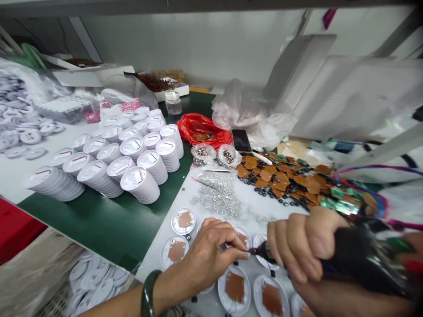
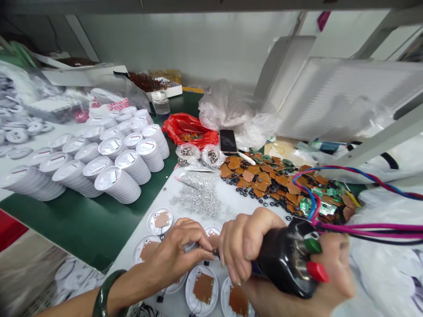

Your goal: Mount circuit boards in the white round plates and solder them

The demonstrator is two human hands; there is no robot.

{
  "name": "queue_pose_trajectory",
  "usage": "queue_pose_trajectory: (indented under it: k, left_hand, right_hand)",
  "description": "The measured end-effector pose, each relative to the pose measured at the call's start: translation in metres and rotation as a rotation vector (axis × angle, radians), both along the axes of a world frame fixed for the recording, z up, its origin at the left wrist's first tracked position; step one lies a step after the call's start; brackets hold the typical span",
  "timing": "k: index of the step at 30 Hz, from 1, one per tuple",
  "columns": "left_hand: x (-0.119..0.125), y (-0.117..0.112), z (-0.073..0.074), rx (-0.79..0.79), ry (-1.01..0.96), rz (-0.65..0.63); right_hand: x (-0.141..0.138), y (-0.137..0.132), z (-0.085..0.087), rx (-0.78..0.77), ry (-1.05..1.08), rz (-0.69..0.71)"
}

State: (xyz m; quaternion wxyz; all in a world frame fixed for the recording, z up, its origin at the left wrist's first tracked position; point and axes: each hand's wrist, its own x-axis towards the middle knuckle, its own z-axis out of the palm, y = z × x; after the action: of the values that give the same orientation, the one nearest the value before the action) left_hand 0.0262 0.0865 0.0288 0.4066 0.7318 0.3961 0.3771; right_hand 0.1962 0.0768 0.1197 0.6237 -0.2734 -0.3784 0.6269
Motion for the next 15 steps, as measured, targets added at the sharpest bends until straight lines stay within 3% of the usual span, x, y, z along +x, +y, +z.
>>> queue_pose_trajectory:
  k: [15]
  left_hand:
    - [-0.005,-0.014,-0.007,-0.049,0.000,-0.036]
  right_hand:
    - [-0.005,-0.002,0.002,-0.032,0.000,0.060]
